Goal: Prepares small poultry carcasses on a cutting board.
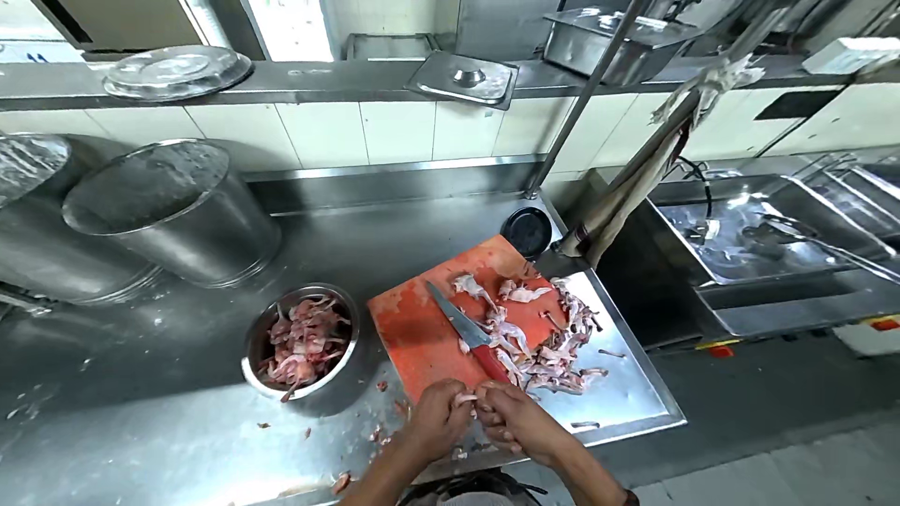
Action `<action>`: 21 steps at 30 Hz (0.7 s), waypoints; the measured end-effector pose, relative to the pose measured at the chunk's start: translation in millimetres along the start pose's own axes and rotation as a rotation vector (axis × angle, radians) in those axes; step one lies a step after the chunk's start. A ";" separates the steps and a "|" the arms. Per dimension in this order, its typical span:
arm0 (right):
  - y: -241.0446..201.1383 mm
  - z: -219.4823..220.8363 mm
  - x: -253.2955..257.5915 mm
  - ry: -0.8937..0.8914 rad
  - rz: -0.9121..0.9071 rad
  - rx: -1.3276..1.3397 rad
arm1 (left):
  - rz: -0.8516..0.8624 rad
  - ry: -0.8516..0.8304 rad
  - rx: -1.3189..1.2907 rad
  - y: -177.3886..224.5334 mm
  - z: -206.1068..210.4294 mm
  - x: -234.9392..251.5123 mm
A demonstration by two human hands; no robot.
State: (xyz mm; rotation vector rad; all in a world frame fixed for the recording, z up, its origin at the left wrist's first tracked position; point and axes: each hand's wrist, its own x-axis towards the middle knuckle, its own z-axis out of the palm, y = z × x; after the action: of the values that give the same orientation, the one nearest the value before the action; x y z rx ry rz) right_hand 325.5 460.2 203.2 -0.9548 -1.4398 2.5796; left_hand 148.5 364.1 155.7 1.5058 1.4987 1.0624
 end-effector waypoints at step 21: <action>7.1 -62.7 21.4 0.949 -0.149 -1.099 | -0.641 0.224 -0.363 -50.4 -43.4 11.8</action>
State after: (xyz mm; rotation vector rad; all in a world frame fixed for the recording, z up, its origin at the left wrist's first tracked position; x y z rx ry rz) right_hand 343.1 510.5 163.2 -1.6599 -2.2705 0.7370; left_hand 88.9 375.7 126.1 0.6011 1.6659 1.0455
